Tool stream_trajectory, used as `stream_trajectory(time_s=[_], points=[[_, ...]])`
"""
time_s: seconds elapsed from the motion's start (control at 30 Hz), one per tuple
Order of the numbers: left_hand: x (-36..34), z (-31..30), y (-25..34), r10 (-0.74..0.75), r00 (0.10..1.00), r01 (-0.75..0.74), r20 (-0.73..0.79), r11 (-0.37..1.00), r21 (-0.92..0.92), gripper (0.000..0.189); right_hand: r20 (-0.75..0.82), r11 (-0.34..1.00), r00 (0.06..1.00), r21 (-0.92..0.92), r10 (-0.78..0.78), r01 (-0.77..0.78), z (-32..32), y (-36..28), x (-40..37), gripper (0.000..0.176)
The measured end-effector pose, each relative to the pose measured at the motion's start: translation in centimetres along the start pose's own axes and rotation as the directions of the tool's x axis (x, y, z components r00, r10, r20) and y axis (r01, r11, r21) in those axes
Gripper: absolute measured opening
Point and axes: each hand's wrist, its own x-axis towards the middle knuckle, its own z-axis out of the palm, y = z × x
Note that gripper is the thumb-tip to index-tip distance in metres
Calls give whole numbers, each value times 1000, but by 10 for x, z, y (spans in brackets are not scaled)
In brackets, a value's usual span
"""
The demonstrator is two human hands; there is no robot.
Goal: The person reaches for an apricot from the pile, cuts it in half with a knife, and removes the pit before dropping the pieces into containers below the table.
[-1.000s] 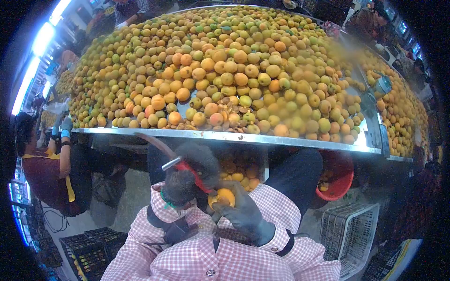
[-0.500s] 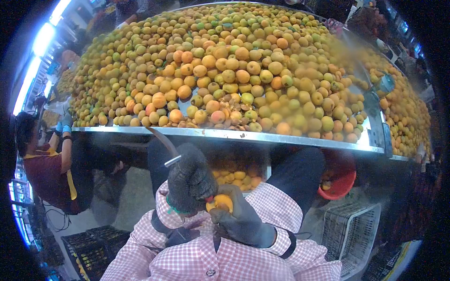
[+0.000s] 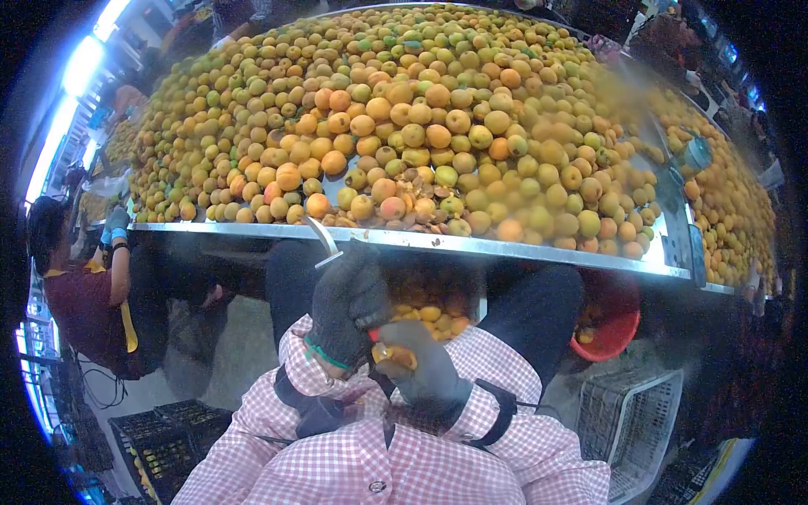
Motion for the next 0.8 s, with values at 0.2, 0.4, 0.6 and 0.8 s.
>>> stream_trajectory(time_s=[0.2,0.4,0.6,0.8], points=[[-4,12,17,203,956,-208,212,978,2,14,329,318,733,742,595,-591,-9,-31,6,48],[-11,13,18,280,822,-425,495,881,207,27,434,181,649,728,626,-662,-7,-38,2,51],[-26,3,11,355,850,-446,388,878,175,31,508,54,601,734,617,-677,-15,-40,3,49],[-35,-14,9,292,876,-431,385,832,349,30,477,135,622,717,621,-684,-7,-39,1,51]])
